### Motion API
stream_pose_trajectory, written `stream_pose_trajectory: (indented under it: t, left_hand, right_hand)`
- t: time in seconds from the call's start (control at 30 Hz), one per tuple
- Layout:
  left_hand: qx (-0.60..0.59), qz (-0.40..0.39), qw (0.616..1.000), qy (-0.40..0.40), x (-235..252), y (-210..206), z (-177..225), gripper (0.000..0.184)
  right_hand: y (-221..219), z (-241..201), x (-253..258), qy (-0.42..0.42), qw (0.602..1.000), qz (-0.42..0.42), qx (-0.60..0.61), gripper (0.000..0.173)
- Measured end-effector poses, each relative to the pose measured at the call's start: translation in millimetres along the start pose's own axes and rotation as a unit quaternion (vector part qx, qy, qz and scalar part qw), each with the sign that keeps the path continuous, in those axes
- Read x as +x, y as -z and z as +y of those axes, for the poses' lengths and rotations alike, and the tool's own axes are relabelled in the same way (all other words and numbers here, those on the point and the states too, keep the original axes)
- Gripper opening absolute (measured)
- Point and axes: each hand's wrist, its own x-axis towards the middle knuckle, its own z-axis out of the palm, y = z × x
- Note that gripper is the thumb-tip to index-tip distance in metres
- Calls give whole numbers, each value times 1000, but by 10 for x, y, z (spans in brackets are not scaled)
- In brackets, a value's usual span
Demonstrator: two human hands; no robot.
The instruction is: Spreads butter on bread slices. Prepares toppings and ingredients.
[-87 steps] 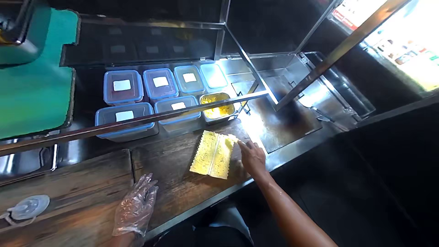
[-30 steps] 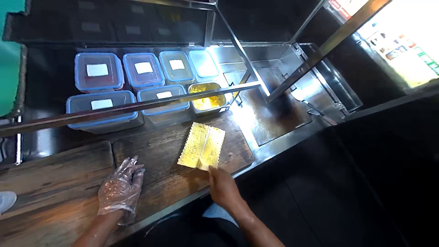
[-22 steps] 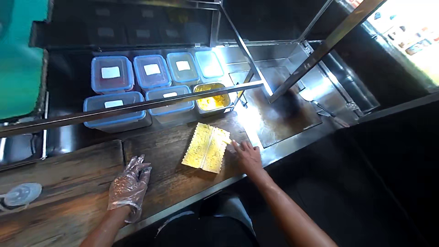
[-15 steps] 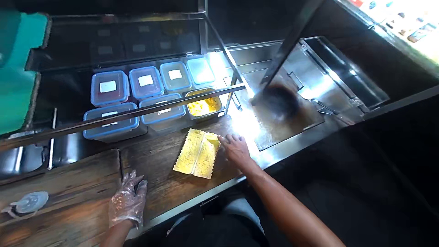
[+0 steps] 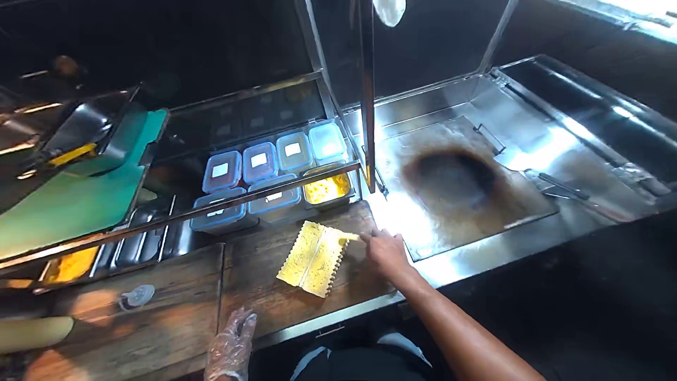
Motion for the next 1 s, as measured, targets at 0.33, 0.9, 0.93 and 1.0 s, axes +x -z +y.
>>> stream_pose_trajectory:
  t: [0.33, 0.9, 0.93, 1.0]
  left_hand:
    - [49, -4, 999, 25, -158, -96, 65, 37]
    - [46, 13, 982, -182, 643, -100, -395, 47]
    - [46, 8, 980, -194, 699, -85, -417, 47]
    - [42, 17, 973, -225, 852, -115, -451, 48]
  right_hand:
    - [-260, -127, -179, 23, 990, -64, 122, 36]
    - [-1140, -929, -1088, -272, 739, 53, 614, 26]
    - [-1105, -971, -1078, -241, 816, 93, 517, 30]
    - [-1069, -1036, -879, -190, 928, 135, 292, 40]
